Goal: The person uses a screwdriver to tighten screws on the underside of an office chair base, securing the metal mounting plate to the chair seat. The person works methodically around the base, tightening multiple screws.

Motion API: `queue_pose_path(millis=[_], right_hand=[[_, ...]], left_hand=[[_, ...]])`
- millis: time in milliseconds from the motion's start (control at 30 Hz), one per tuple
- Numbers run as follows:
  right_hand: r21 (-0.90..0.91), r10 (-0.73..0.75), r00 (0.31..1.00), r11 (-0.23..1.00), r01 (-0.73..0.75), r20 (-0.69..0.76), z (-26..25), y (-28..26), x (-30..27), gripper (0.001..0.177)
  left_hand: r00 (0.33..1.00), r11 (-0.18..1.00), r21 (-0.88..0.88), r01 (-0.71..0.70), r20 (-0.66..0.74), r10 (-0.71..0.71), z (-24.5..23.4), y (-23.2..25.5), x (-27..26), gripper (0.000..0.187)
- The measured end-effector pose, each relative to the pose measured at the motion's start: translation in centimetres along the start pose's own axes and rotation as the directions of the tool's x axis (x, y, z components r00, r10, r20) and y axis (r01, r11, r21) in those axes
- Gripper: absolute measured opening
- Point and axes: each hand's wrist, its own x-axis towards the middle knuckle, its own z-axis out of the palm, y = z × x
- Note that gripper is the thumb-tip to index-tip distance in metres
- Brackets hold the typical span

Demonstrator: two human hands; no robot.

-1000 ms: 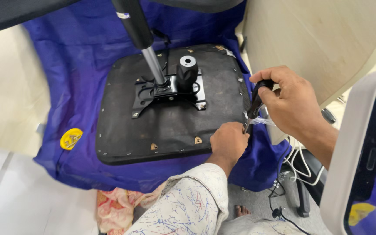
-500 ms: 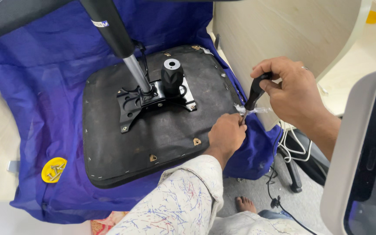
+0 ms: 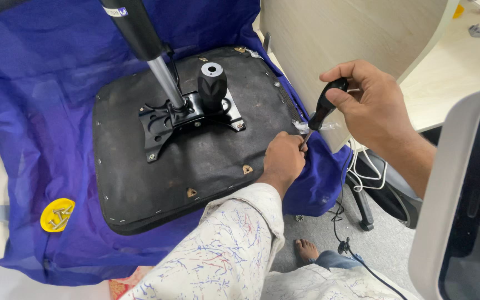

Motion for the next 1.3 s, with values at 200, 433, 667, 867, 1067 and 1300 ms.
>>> queue_pose_path(millis=[200, 433, 667, 867, 1067, 1300], right_hand=[[0.117, -0.172, 0.985, 0.978, 0.172, -0.007, -0.2, 1.4, 0.2, 0.012], [0.301, -0.097, 0.974, 0.953, 0.032, 0.203, -1.2, 2.3, 2.4, 0.02], [0.484, -0.335, 0.889, 0.862, 0.154, 0.313, -1.1, 4.4, 3.8, 0.018], [0.244, -0.326, 0.891, 0.935, 0.256, 0.315, -0.9, 4.6, 4.0, 0.019], [0.413, -0.475, 0.823, 0.847, 0.334, 0.31, -1.4, 4.5, 4.0, 0.014], [0.382, -0.525, 0.816, 0.825, 0.417, 0.243, -1.8, 4.5, 4.3, 0.015]], left_hand=[[0.998, 0.998, 0.004, 0.062, -0.009, -0.062, 0.1, 0.6, 0.0, 0.006], [0.996, 0.996, -0.037, 0.084, -0.036, -0.085, 0.4, 0.5, -0.4, 0.013], [0.979, 0.985, -0.155, 0.071, -0.18, -0.099, 2.0, 0.4, -1.2, 0.016], [0.923, 0.984, -0.089, 0.156, -0.341, -0.177, 3.5, 1.3, -1.9, 0.015], [0.869, 0.962, -0.069, 0.265, -0.415, -0.27, 4.5, 2.6, -2.3, 0.017], [0.871, 0.94, -0.064, 0.335, -0.36, -0.335, 4.4, 3.2, -1.9, 0.014]])
